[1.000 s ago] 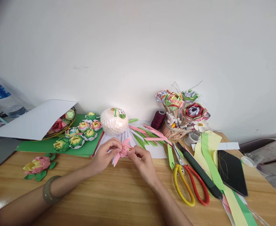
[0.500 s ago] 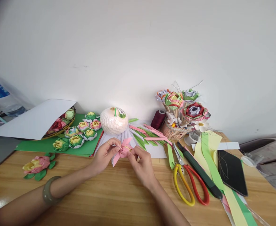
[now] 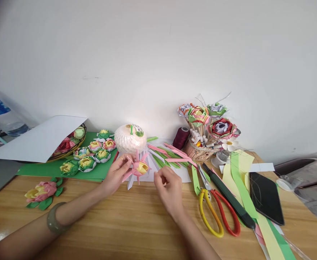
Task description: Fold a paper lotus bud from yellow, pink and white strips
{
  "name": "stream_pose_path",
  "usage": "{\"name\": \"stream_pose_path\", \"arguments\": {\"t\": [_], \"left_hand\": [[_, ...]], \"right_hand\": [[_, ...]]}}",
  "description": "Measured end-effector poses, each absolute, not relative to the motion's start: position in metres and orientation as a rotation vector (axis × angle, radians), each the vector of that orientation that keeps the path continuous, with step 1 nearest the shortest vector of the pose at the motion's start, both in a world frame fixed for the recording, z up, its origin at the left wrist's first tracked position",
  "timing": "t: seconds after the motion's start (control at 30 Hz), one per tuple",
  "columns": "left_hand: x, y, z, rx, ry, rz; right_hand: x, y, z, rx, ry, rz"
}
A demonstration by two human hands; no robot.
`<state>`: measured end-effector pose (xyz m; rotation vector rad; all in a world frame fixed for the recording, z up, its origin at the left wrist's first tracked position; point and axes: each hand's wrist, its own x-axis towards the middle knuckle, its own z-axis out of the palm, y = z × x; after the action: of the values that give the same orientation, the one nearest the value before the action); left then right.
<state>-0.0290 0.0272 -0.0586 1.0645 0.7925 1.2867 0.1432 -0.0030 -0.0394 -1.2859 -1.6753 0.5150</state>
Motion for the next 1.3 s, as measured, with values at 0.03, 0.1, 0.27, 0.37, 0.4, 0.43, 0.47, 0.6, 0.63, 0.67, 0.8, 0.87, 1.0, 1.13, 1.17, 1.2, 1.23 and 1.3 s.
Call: {"name": "stream_pose_path", "arguments": {"t": [0.03,0.1,0.27,0.37,0.4,0.43,0.47,0.6,0.63,0.67,0.8,0.87,1.0,1.13,1.17,1.2,1.23,1.3], "left_hand": [[-0.029,0.028,-0.058,1.028,0.745,1.239],[-0.029,0.027,-0.057,0.957,0.668,1.162],[-0.028,0.025,-0.056,0.866,0.633,1.054],[-0.029,0.023,-0.058,0.876,0.656,0.999],[-0.029,0.023,-0.058,0.889,0.664,0.976],[-0.029,0.023,-0.058,0.908,0.668,0.945],[-0.030,0.023,-0.057,0.931,0.665,0.910],[-0.031,0.023,-0.051,1.035,0.645,0.879],[-0.031,0.023,-0.049,1.063,0.668,0.908],[-0.030,0.023,-0.047,1.098,0.707,0.939],[-0.029,0.017,-0.035,1.335,0.911,0.972],[-0.027,0.011,-0.030,1.506,0.991,1.003],[-0.022,0.002,-0.029,1.857,1.113,1.075],[-0.021,0.000,-0.035,1.962,1.121,1.206],[-0.021,0.001,-0.036,1.976,1.088,1.241],[-0.022,0.002,-0.036,1.985,1.055,1.277],[-0.022,0.002,-0.036,1.992,1.027,1.317],[-0.022,0.003,-0.036,1.998,0.994,1.389]], "right_hand": [[0.145,-0.002,-0.038,-1.290,-1.587,0.540],[0.148,-0.001,-0.035,-1.299,-1.438,0.580],[0.147,0.005,-0.032,-1.327,-1.340,0.754],[0.143,0.005,-0.034,-1.220,-1.354,0.943],[0.142,0.004,-0.034,-1.180,-1.370,0.992],[0.140,0.004,-0.034,-1.153,-1.396,1.017],[0.139,0.002,-0.035,-1.144,-1.432,1.013],[0.135,-0.003,-0.035,-1.183,-1.624,0.759],[0.135,-0.004,-0.035,-1.177,-1.671,0.675],[0.134,-0.005,-0.035,-1.163,-1.714,0.598],[0.133,-0.007,-0.036,-1.102,-1.789,0.393],[0.132,-0.008,-0.036,-1.080,-1.771,0.329],[0.130,-0.010,-0.037,-1.049,-1.749,0.251],[0.130,-0.014,-0.034,-0.969,-1.809,0.240],[0.130,-0.015,-0.034,-0.948,-1.824,0.248],[0.130,-0.016,-0.033,-0.936,-1.837,0.255],[0.130,-0.017,-0.033,-0.930,-1.845,0.254],[0.130,-0.018,-0.034,-0.921,-1.849,0.224]]}}
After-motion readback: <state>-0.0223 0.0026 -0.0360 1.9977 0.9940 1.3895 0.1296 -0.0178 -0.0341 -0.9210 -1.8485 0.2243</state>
